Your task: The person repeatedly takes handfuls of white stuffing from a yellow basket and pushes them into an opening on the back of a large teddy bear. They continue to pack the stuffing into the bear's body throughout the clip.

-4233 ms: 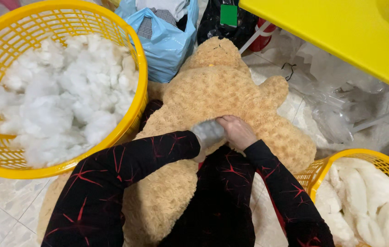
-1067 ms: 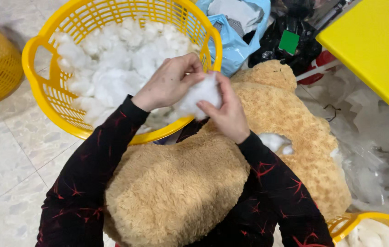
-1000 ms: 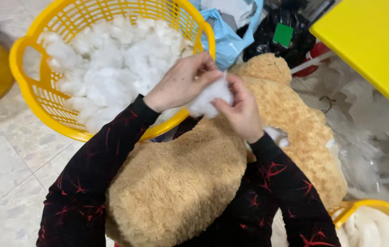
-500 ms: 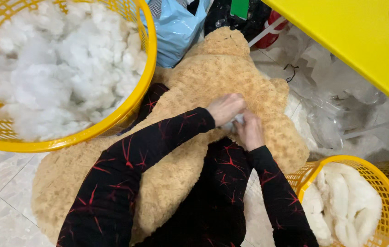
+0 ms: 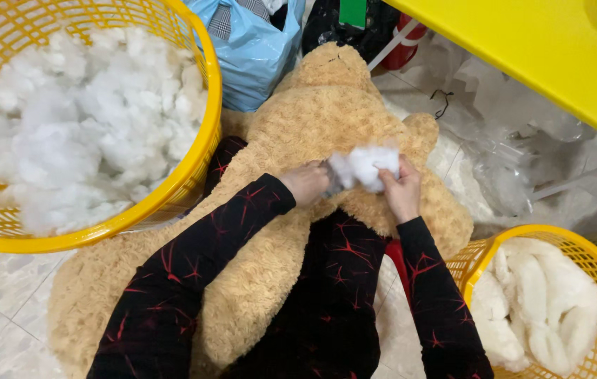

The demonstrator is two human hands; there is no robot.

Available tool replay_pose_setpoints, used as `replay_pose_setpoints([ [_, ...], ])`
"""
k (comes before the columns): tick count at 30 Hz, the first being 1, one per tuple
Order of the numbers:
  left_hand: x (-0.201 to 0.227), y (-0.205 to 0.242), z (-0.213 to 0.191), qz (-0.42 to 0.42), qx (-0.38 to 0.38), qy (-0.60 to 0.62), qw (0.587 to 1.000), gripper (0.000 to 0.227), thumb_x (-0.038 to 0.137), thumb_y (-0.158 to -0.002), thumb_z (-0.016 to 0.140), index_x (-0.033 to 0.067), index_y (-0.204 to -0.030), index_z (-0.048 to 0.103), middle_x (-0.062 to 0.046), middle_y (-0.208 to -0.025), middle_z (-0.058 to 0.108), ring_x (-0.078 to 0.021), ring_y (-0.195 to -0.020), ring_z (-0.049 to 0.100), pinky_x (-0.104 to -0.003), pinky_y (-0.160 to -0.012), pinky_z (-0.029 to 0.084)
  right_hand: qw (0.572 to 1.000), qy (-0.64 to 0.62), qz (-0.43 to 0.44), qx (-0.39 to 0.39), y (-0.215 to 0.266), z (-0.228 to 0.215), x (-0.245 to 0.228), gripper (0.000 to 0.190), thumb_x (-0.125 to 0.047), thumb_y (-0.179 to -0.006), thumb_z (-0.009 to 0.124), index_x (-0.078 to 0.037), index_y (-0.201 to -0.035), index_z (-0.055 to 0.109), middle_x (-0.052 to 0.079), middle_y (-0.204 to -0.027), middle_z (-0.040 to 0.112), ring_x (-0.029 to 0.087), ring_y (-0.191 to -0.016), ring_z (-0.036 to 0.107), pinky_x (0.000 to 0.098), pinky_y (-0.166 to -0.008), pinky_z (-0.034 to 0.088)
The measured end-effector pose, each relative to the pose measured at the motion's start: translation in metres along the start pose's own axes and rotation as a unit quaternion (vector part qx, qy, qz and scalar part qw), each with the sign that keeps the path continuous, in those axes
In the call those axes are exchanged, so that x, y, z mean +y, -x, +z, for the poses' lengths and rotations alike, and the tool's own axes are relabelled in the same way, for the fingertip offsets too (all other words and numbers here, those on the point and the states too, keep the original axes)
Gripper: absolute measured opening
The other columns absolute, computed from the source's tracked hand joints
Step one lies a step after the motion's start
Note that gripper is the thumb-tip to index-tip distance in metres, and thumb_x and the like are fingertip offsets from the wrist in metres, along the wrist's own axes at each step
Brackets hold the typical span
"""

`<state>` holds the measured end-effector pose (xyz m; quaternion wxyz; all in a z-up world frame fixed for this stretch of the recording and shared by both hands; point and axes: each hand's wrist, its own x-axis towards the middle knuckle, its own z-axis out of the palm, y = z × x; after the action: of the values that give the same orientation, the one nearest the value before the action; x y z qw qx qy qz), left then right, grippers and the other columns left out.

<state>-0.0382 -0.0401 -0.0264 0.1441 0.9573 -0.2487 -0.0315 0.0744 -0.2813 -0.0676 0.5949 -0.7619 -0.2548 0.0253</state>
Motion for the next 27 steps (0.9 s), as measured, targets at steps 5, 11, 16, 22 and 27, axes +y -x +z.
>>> replay_pose_setpoints([
  [5,0.014,0.009,-0.045,-0.167,0.176,0.165,0.956,0.035,0.016,-0.078,0.078,-0.0015,-0.105,0.064,-0.019,-0.106,0.064,-0.0354,-0.094,0.067,-0.048,-0.078,0.055,0.993,-0.078,0.078,-0.043,0.004,0.011,-0.002,0.019,0.000,-0.095,0.061,0.001,-0.111,0.072,0.004,-0.107,0.073,0.011,-0.091,0.068,0.0256,-0.080,0.056],
  [11,0.020,-0.008,-0.029,-0.045,0.218,0.193,0.956,0.039,0.021,-0.076,0.085,-0.0018,-0.105,0.070,-0.019,-0.104,0.070,-0.0350,-0.090,0.071,-0.044,-0.079,0.058,0.999,-0.021,0.022,-0.019,0.007,0.015,-0.020,0.015,0.003,-0.089,0.063,0.004,-0.102,0.071,0.003,-0.109,0.062,0.013,-0.093,0.065,0.0273,-0.075,0.055],
  [16,-0.015,-0.009,0.025,-0.061,0.142,-0.075,0.985,0.015,0.011,-0.082,0.075,0.0001,-0.092,0.073,-0.017,-0.099,0.073,-0.0295,-0.092,0.072,-0.040,-0.079,0.060,0.995,0.000,-0.031,0.094,0.001,0.007,-0.021,0.016,0.007,-0.094,0.065,0.006,-0.109,0.071,0.007,-0.110,0.064,0.017,-0.099,0.063,0.0303,-0.086,0.053],
  [22,-0.016,-0.001,0.032,-0.160,0.012,-0.134,0.978,0.007,0.010,-0.085,0.072,0.0037,-0.087,0.073,-0.015,-0.083,0.073,-0.0306,-0.086,0.072,-0.041,-0.076,0.058,0.948,-0.283,0.029,0.140,-0.001,0.002,-0.030,0.031,0.006,-0.103,0.054,0.005,-0.133,0.061,0.011,-0.122,0.071,0.020,-0.107,0.070,0.0347,-0.095,0.059],
  [27,-0.004,0.008,-0.036,-0.198,0.051,0.150,0.967,0.030,0.018,-0.078,0.083,-0.0046,-0.091,0.070,-0.021,-0.091,0.071,-0.0348,-0.083,0.073,-0.044,-0.074,0.058,0.953,-0.282,0.073,0.083,0.000,0.012,-0.032,0.042,0.012,-0.089,0.054,-0.003,-0.127,0.058,0.005,-0.119,0.070,0.016,-0.109,0.067,0.0336,-0.097,0.058],
])
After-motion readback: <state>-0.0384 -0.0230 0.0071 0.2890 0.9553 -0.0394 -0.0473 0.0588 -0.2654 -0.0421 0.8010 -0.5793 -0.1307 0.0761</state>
